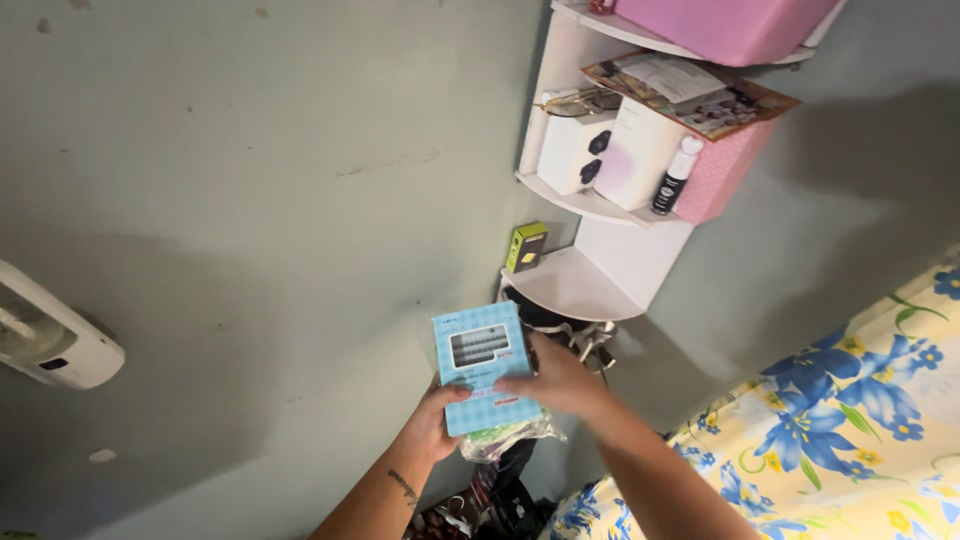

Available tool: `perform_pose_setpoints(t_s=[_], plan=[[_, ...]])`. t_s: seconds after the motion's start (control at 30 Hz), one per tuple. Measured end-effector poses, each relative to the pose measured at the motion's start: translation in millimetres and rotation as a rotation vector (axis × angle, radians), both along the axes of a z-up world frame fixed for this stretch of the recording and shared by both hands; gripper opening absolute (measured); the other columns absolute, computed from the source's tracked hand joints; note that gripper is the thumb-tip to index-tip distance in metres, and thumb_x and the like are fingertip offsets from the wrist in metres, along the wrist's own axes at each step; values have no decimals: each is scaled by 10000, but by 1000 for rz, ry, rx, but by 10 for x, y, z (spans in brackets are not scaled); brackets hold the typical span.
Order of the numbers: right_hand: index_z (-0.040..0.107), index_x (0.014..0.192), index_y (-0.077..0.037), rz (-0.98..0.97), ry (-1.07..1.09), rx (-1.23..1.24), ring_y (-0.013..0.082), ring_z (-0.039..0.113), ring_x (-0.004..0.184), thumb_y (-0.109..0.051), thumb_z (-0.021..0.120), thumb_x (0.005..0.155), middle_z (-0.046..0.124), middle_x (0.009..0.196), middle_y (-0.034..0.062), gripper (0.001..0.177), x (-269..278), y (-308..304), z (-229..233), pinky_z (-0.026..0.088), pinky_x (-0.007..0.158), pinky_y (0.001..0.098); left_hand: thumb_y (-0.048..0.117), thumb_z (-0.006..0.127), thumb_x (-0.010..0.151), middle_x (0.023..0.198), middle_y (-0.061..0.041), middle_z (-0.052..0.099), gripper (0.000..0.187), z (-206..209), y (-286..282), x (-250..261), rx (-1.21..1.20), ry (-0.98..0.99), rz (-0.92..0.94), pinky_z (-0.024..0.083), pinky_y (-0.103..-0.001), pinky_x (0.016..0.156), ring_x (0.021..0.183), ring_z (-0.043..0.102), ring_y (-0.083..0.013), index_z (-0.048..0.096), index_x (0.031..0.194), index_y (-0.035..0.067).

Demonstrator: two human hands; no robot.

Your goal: The person restocks a white corner shelf in a bathroom. They place a pink box, a white box, a small bottle, and a flat package on the upper shelves, then wipe the lower shelf with a black cloth. Finally, they place a green-wrapped item, a blue box, and a small yellow box on the lower shelf.

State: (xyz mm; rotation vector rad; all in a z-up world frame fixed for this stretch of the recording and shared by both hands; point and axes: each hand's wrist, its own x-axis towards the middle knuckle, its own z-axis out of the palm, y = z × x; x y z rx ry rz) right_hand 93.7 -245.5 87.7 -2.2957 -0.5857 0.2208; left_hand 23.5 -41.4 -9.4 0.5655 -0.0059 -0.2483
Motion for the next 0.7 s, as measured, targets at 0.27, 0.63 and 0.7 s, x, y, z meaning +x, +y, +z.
perform_pose_setpoints(t_s=[0.27, 0.63, 0.7], plan=[[493, 1414, 8, 79, 512, 853, 302, 692, 1128, -112, 774, 792, 699, 1259, 181, 693, -136, -206, -248, 561, 983, 430, 381, 769, 762, 1382, -272, 600, 802, -120, -122, -26, -141, 32, -165, 503, -609, 1041, 1282, 572, -456, 488, 1410, 1], [528, 1442, -7, 91, 768, 1401, 374, 630, 1198, -219, 835, 846, 620, 1327, 208, 703, -228, -1277, -610, 513, 1030, 567, 90, 774, 742, 1331, -301, 554, 760, 259, -237, -16, 131, 29, 41, 529, -622, 1039, 1308, 539, -512, 418, 1406, -6], [575, 1407, -117, 59, 651, 1408, 304, 650, 1229, -240, 859, 691, 674, 1360, 128, 780, -356, -1376, -638, 526, 994, 561, 61, 754, 760, 1321, -269, 604, 703, 360, -351, 45, 154, 38, 54, 545, -586, 1043, 1290, 581, -472, 444, 1388, 1]])
